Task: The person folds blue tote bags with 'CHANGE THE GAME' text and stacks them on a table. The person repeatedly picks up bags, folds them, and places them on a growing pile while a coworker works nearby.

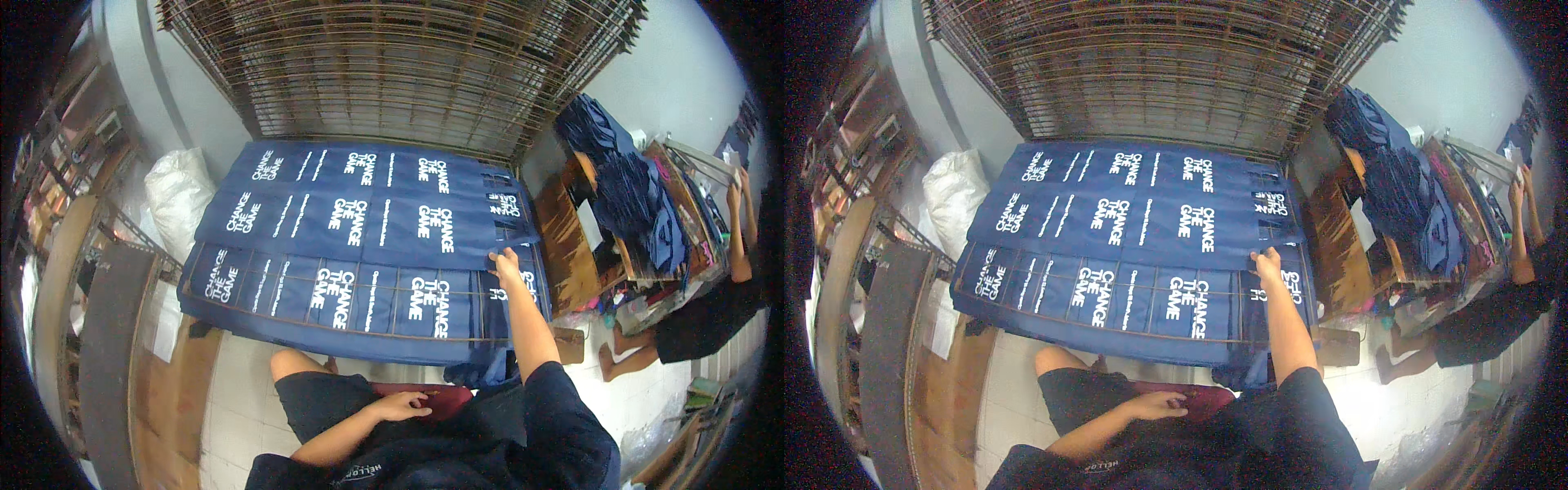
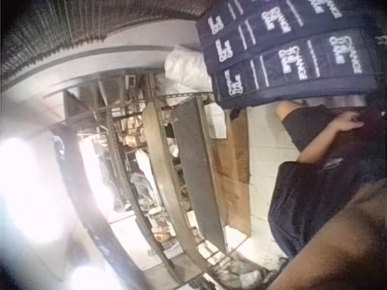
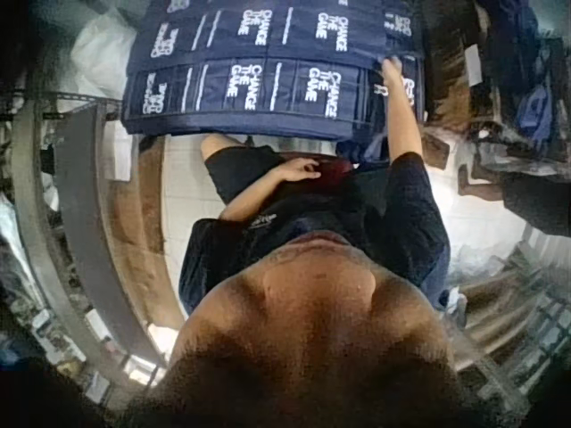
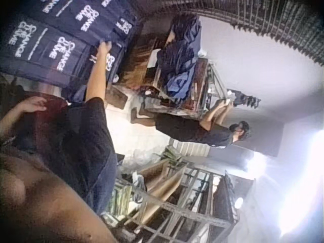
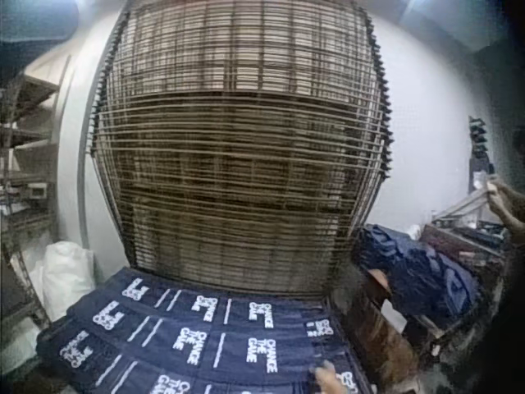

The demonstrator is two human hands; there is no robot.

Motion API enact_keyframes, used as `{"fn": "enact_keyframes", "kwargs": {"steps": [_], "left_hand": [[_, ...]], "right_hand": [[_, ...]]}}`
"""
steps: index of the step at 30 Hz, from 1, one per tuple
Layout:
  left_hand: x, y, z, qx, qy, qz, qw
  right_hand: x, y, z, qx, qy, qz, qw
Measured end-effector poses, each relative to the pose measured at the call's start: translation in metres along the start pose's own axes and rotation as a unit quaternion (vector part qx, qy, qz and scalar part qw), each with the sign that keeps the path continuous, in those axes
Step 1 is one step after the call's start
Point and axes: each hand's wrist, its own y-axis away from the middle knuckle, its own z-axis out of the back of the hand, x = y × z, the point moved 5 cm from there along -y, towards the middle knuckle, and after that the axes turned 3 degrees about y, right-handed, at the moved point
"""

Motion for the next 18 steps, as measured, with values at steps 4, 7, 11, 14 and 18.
{"fn": "enact_keyframes", "kwargs": {"steps": [4, 7, 11, 14, 18], "left_hand": [[0.003, 0.001, 0.000, -0.001, 0.035, 0.013, 0.999], [-0.005, 0.004, 0.002, 0.011, 0.051, 0.028, 0.998], [-0.007, 0.002, 0.003, 0.014, 0.040, 0.031, 0.999], [-0.003, 0.001, 0.002, 0.009, 0.044, 0.017, 0.999], [0.011, -0.001, -0.001, 0.004, 0.066, 0.002, 0.998]], "right_hand": [[0.009, 0.010, -0.005, -0.029, 0.007, -0.007, 1.000], [0.012, 0.011, -0.003, -0.026, 0.019, -0.003, 0.999], [0.017, 0.012, 0.004, -0.131, 0.025, 0.031, 0.991], [-0.008, -0.021, 0.024, -0.271, 0.068, 0.110, 0.954], [0.023, 0.005, 0.015, -0.238, 0.101, 0.135, 0.956]]}}
